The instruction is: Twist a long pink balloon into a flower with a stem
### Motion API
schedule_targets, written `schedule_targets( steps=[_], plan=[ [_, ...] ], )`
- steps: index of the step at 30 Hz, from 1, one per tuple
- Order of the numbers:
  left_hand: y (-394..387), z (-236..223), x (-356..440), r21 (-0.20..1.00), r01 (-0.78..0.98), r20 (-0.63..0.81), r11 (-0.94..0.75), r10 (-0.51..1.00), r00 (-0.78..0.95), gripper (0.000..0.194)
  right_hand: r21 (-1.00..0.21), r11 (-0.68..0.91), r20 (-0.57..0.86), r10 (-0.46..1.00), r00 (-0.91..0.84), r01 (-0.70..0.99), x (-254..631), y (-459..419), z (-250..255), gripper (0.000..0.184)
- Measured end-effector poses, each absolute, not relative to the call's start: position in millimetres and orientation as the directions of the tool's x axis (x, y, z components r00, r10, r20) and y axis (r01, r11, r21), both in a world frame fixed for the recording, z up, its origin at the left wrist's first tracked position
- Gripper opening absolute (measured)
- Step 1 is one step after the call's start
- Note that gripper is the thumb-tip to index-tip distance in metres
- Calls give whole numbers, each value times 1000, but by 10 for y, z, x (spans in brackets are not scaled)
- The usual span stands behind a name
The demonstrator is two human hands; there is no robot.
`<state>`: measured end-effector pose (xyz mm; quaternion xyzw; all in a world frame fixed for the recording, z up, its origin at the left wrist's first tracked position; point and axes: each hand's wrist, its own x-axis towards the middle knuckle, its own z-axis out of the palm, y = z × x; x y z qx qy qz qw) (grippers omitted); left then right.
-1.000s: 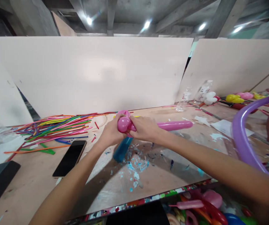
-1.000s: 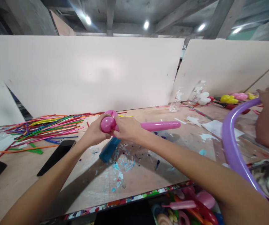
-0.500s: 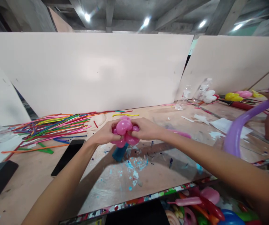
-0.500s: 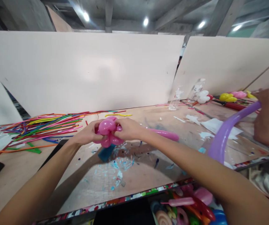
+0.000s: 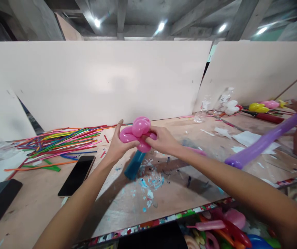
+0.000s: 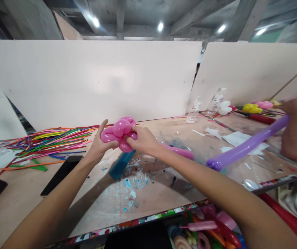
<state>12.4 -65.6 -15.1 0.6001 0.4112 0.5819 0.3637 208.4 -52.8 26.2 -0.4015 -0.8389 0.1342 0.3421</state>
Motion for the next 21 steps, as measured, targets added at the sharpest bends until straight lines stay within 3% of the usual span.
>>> schedule_targets(
  steps=[3,7,11,16,19,21],
  plan=[
    [-664,-186,175,926,22,376,-377,926,41,90,-552,638,489,769,-412,537,2041,-567,296,25],
    [-702,-106,225,927,164,338,-338,941,30,60,-491,634,495,768,-407,598,2007,-581,378,23],
    [-714,79,191,909,188,366,-373,928,70,59,-456,627,499,768,-402,631,2000,-612,420,20],
    [-673,102,128,938,25,335,-344,925,177,58,-504,631,491,771,-406,589,2029,-677,480,28],
    [-598,10,94,947,-43,322,-319,934,152,53,-493,576,425,813,-398,652,2072,-657,520,36],
    [-545,-39,68,957,-72,287,-281,952,107,44,-452,580,437,806,-399,677,2102,-622,526,30]
  ],
)
